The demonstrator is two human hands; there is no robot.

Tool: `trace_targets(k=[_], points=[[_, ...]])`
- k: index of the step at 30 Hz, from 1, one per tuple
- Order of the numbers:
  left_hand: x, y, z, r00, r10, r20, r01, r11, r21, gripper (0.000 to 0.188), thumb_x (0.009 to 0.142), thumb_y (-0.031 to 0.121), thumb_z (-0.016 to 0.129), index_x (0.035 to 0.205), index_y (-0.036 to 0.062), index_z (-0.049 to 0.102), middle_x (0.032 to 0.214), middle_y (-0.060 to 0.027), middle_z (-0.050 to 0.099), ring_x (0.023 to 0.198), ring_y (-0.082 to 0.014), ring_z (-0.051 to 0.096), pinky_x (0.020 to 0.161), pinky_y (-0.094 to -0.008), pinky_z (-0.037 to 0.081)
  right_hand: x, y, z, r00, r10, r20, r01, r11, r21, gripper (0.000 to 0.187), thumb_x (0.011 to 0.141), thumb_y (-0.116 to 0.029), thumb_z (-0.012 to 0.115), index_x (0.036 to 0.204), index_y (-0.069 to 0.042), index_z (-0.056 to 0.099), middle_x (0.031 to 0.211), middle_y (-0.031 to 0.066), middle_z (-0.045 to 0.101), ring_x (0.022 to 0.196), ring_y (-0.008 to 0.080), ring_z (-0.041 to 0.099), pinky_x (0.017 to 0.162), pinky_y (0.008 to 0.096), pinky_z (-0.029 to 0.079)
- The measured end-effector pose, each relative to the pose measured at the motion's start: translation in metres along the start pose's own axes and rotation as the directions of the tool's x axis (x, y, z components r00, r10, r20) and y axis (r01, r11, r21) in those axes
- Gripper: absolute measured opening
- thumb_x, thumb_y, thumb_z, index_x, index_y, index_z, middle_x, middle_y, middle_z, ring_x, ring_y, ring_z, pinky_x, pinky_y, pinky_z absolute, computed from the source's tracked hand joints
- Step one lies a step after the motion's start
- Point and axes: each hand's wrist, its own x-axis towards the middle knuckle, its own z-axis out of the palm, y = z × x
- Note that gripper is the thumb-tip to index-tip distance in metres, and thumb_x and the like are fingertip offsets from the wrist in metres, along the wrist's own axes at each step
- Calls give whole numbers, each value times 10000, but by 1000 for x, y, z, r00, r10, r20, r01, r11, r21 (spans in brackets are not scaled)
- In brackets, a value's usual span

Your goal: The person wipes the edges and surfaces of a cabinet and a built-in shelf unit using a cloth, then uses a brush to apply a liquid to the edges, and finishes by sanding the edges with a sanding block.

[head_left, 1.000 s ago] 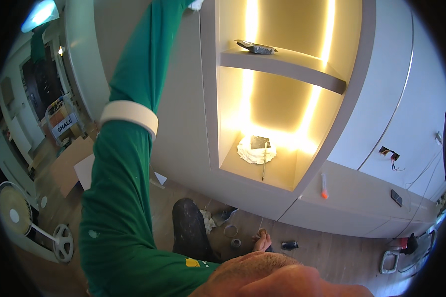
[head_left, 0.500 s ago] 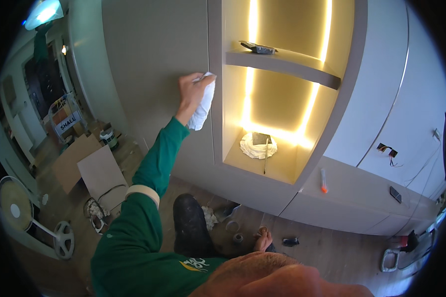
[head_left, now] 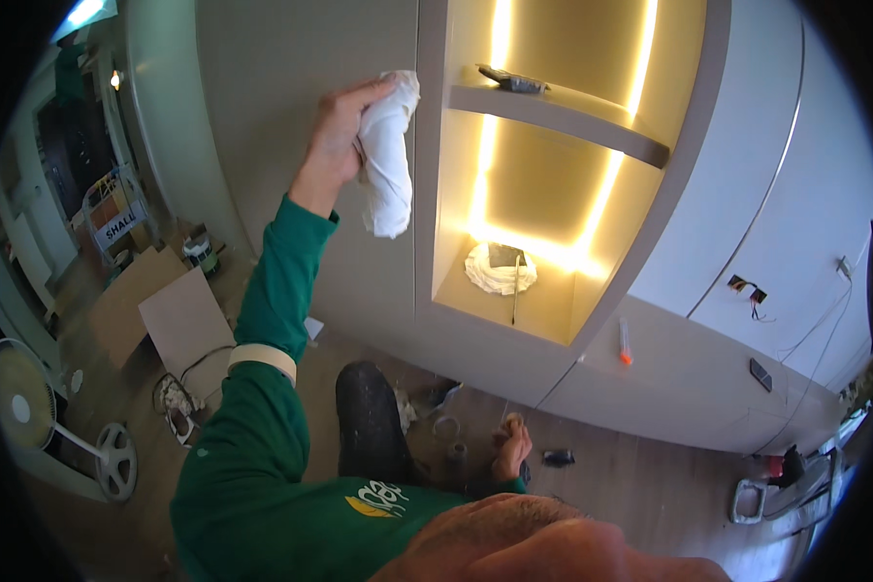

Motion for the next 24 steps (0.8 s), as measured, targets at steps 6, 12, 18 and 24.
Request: trace_targets(k=[6, 12, 18, 24], points=[[-77, -63, -6, 964, -268, 6, 267, 963, 35, 405, 947, 394, 681, 947, -11, 688, 803, -81, 688, 638, -148, 653, 570, -290, 539, -41, -145, 84, 891, -110, 441, -25, 957, 288, 276, 977, -283, 584, 1096, -36, 621, 1053, 97, 666, 831, 200, 619, 781, 338, 510], [-156, -116, 18, 931, -346, -117, 361, 921, 145, 607, 988, 561, 534, 1007, -31, 666, 814, -80, 668, 711, -156, 662, 655, -282, 542, -97, -211, 150, 635, -438, 637, 154, 879, 451, 321, 941, -230, 600, 1136, 22, 636, 1397, 169, 525, 1148, 278, 554, 1027, 415, 431], [-261, -165, 34, 883, -467, 45, 468, 873, -138, 603, 1050, 516, 408, 1276, -12, 594, 1156, -94, 635, 1078, -176, 604, 977, -309, 460, -93, -146, 148, 845, -233, 482, 106, 955, 276, 174, 969, -114, 628, 1072, -2, 713, 1170, 43, 591, 1084, 156, 564, 966, 303, 427], [-312, -223, -4, 822, -544, 172, 518, 837, 175, 319, 896, 60, 731, 1202, -19, 688, 1137, -49, 671, 1039, -122, 590, 1005, -294, 441, -73, -99, 107, 777, -454, 437, 614, 702, -362, 277, 871, -177, 723, 1130, -80, 722, 1094, 174, 625, 992, 313, 632, 868, 378, 505]])
